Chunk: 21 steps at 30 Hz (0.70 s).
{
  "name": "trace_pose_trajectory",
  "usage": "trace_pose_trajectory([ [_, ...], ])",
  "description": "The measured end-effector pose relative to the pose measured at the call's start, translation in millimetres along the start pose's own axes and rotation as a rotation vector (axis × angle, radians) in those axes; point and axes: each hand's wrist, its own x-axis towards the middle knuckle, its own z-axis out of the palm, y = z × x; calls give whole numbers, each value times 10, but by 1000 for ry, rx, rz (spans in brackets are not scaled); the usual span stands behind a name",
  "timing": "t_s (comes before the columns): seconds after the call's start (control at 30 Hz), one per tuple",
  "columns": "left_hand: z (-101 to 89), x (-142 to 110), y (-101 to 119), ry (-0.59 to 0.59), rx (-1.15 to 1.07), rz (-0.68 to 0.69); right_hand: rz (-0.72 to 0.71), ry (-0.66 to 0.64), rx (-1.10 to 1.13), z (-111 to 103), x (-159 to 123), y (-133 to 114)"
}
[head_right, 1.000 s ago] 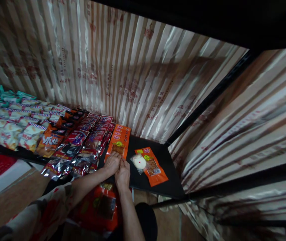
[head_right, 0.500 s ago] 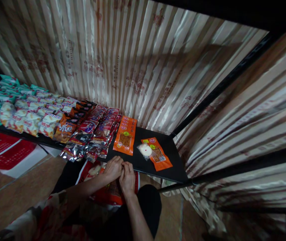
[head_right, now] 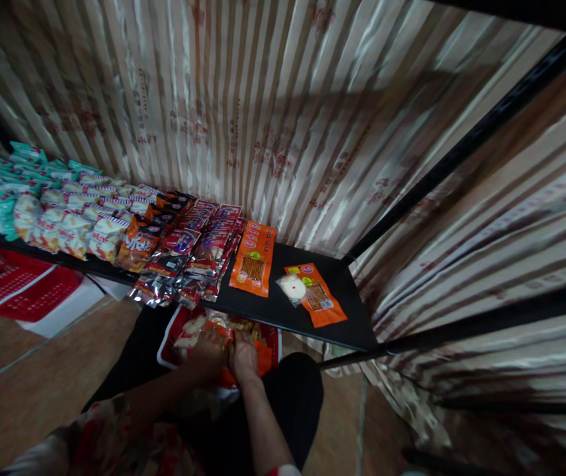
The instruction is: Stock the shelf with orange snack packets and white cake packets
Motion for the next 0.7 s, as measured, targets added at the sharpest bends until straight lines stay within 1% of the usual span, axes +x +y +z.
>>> trace_pose_trajectory([
  [0.1,152,-161,-96,-40,42,-127,115,-132,-89,75,7,51],
  [0.17,197,-229,-141,-38,21,-177,144,-163,-113,103,8,89],
  [0.23,203,-259,-171,-20,-10,-216,111,-125,-96,121,11,126],
  [0.33,184,-259,-201,9,-24,-270,66,-30,-65,148,19,165],
  [0.53,195,-229,-294,68,-87,-350,100,72,-122,168,38,147],
  [0.6,211,-221,-332,92,-105,-362,94,88,-144,155,41,136],
  [0.7,235,-207,-377,115,-174,-369,112,77,-157,121,48,128],
])
